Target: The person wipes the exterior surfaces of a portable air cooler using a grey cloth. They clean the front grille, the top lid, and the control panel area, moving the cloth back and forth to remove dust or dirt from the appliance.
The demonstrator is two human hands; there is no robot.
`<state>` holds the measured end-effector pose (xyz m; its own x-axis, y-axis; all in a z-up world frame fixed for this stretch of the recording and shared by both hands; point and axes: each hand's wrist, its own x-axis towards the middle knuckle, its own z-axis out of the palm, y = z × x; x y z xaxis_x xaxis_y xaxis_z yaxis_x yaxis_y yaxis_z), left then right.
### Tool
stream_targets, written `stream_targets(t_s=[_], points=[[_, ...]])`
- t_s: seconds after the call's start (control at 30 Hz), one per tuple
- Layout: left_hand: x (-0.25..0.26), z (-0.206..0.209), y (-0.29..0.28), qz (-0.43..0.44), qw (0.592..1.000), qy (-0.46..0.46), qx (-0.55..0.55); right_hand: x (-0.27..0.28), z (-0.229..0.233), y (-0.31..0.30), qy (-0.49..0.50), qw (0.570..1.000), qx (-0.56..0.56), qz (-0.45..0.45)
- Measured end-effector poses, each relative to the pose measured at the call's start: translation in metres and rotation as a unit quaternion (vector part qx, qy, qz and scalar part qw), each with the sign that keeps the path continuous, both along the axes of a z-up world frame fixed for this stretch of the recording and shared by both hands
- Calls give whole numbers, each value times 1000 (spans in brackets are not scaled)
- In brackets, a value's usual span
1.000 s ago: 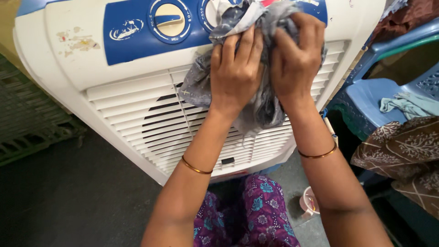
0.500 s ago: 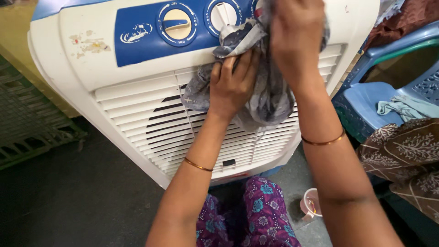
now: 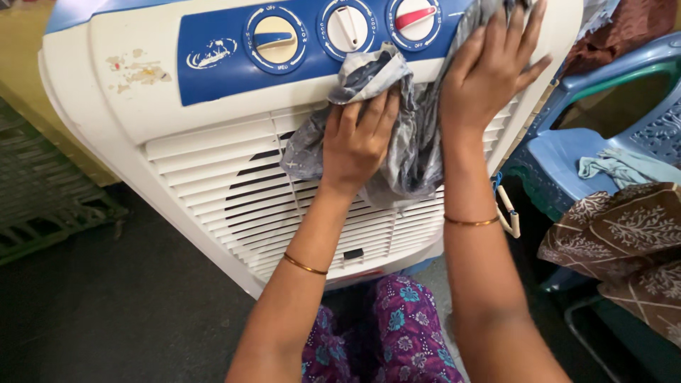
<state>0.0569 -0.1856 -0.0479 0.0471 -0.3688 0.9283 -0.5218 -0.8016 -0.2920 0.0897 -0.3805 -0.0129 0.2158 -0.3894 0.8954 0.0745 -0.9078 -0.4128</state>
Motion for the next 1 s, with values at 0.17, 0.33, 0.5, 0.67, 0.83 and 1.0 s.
stream_targets(t_s=[0.17,0.33,0.5,0.67,0.83,1.0], points=[[-3,-6,4,-26,999,20,11,-6,-31,25,10,1000,8,-10],[-5,-13,4,-21,999,41,10,-30,-32,60,0,996,-71,54],[-9,-22,14,-23,999,44,12,-54,-33,80,-3,989,-123,88],[-21,-17,15,-81,994,72,-29,-75,-23,59,41,958,-94,266],[-26,-10,15,-77,994,79,-26,-49,15,62,-33,969,-182,164],[-17,-20,27,-86,994,68,-6,-59,3,69,-10,954,-229,192]])
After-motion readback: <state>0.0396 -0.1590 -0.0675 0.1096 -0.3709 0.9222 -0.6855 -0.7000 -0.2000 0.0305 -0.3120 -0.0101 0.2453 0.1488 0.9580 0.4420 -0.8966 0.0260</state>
